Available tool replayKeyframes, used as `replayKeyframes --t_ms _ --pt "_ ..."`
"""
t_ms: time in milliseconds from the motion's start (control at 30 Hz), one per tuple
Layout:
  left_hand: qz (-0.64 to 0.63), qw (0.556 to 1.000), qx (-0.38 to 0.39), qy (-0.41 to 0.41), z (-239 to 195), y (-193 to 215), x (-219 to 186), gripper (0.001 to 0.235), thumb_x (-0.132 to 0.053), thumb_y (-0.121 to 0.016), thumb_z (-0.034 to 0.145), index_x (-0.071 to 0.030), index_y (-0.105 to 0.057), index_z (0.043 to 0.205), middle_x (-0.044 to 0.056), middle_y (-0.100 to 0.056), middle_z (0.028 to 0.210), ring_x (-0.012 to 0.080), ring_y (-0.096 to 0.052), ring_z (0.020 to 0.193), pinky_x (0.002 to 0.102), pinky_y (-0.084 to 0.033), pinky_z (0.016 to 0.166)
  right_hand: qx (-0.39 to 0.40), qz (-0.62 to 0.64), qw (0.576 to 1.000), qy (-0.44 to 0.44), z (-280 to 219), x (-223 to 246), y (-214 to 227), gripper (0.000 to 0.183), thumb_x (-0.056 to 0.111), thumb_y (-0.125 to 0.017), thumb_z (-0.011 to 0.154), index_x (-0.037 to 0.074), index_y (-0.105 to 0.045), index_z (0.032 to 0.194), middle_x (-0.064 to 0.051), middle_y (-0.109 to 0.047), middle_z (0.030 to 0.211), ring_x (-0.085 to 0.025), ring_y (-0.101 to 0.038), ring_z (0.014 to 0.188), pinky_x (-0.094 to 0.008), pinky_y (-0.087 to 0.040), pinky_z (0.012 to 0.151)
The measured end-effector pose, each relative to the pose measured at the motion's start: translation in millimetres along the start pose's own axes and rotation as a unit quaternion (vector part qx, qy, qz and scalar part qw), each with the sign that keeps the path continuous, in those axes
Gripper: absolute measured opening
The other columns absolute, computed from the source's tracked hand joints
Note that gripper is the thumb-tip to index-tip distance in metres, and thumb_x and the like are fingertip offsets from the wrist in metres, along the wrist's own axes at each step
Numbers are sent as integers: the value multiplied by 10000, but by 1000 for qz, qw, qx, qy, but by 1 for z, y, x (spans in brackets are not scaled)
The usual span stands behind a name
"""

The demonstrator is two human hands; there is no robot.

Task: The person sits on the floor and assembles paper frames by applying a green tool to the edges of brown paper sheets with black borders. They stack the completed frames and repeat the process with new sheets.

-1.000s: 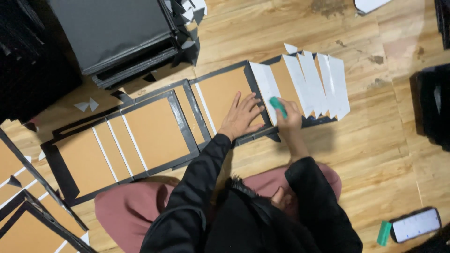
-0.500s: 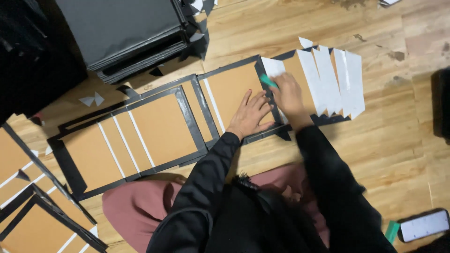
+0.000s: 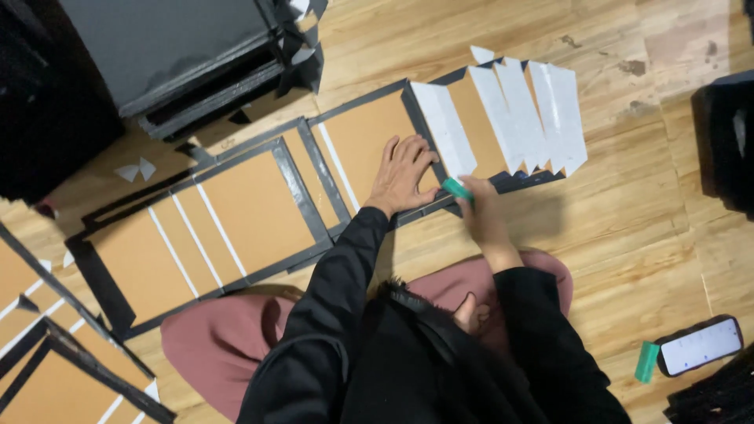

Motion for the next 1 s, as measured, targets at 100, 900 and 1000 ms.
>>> replayKeyframes --t_ms 100,900,1000 --pt "-14 1000 14 9 -5 -3 1 518 -542 -582 605 -244 -458 1010 12 -421 1117 222 -330 1235 481 -167 1038 8 -203 978 40 -16 -16 -20 287 294 -483 878 213 -513 1152 -5 -511 844 -196 -517 814 -341 -437 667" --pt "13 998 -47 -38 -6 7 -5 428 -521 -523 674 -169 -475 914 65 -441 1033 267 -414 1186 477 -271 1007 -93 -11 995 17 150 10 -24 324 71 -712 724 100 -602 1027 -80 -572 901 -307 -556 886 -398 -452 776" --pt "17 998 -46 -39 -3 10 -9 455 -555 -463 699 -161 -449 927 66 -428 1094 262 -410 1182 453 -293 995 -9 -138 990 -16 152 8 -36 298 71 -718 681 122 -599 949 -42 -538 826 -267 -573 814 -381 -473 723"
Point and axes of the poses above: each hand's wrist, its own z-axis towards the middle knuckle, its own y-axis out of the back of the hand, x = y × z, the point moved 7 cm from there along z, towards the middle knuckle
